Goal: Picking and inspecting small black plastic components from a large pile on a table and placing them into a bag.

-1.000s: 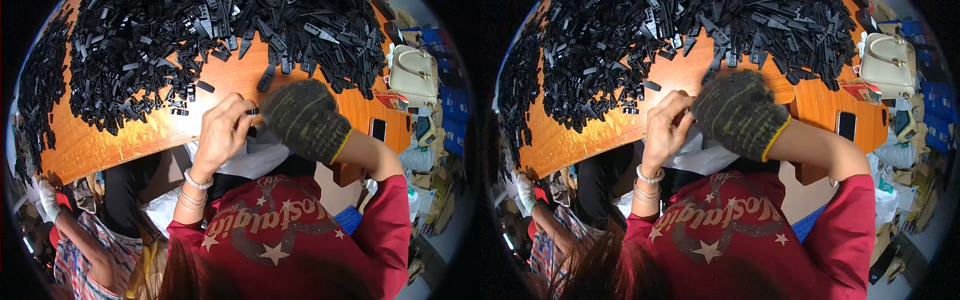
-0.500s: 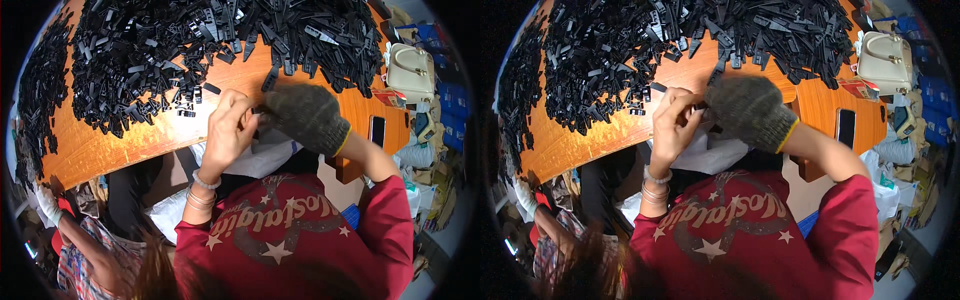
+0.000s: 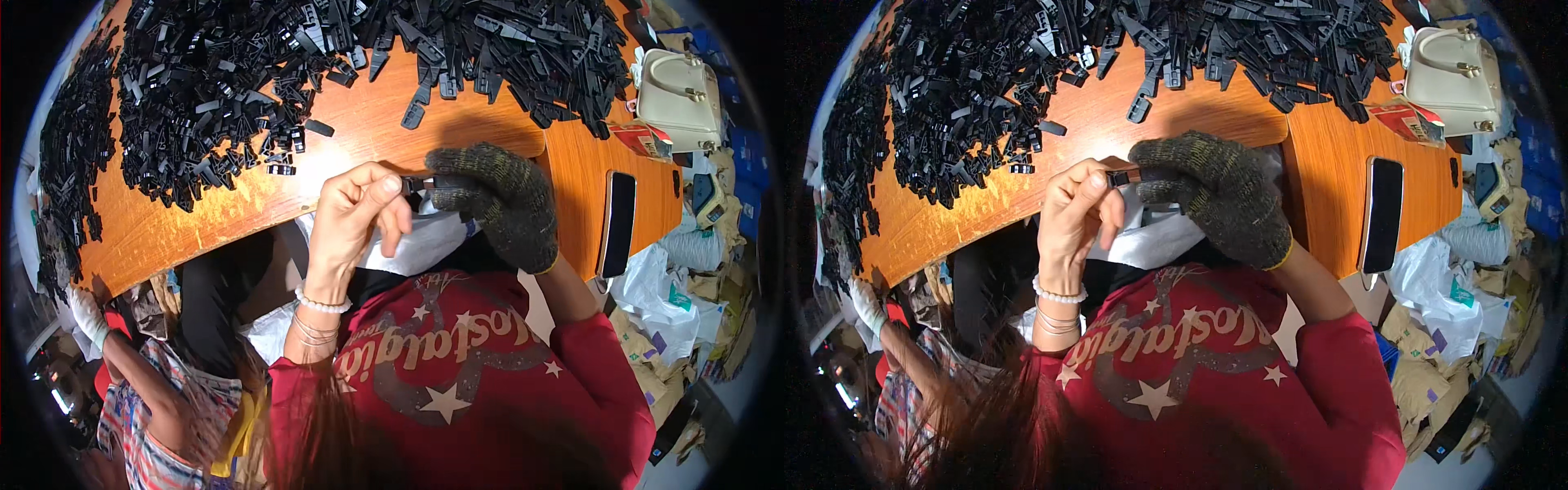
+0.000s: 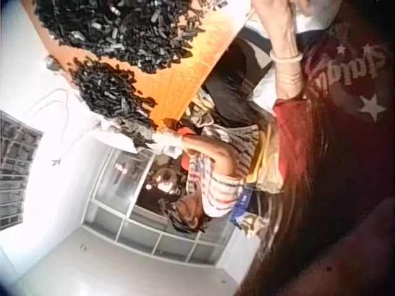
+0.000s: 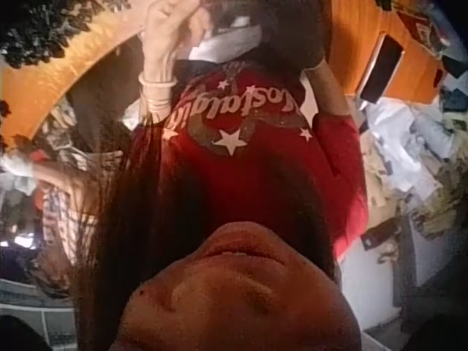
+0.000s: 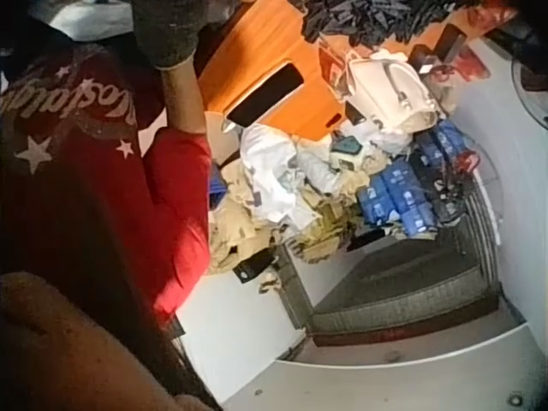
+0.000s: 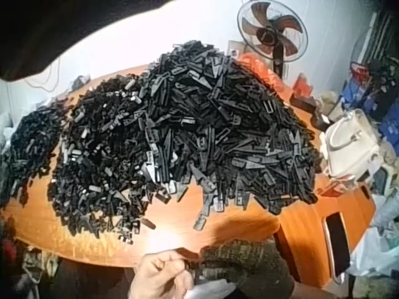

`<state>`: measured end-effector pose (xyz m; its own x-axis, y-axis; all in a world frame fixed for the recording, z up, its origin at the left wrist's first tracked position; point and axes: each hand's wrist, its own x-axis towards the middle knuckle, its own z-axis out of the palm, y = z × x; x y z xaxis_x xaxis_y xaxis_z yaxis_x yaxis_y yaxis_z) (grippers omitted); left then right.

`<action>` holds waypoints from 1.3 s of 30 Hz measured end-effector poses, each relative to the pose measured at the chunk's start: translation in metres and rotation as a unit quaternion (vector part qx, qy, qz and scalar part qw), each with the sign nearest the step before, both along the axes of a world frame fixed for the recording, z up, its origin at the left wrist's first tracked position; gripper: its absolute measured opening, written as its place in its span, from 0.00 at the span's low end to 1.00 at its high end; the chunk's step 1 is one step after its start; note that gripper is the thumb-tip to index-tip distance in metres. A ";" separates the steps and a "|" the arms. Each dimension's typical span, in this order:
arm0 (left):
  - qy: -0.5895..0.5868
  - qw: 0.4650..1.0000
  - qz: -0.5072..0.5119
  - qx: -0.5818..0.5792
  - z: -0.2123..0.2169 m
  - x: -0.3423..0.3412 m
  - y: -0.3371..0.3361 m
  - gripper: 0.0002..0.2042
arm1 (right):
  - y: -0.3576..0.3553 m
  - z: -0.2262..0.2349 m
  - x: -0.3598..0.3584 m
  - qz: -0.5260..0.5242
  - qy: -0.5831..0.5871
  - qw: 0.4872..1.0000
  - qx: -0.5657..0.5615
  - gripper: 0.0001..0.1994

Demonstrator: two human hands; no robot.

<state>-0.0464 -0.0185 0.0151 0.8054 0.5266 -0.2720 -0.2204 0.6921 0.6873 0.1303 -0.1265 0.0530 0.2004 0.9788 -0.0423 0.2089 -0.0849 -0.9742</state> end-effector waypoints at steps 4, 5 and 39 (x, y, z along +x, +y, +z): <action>0.005 1.000 0.000 0.002 0.000 -0.004 -0.001 0.11 | -0.003 -0.003 0.003 0.019 0.034 0.999 -0.014 0.20; -0.006 1.000 0.002 -0.015 0.003 -0.003 -0.002 0.11 | -0.003 -0.003 0.004 0.018 0.094 0.995 -0.041 0.20; 0.447 0.509 0.143 0.722 0.008 0.004 0.029 0.08 | 0.025 -0.026 -0.012 -0.100 0.296 0.946 -0.083 0.14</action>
<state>-0.0423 0.0109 0.0232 0.5333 0.7584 0.3746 0.6774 -0.6482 0.3478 0.1183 -0.1018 0.0266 0.2749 0.8938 -0.3544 -0.4052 -0.2266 -0.8857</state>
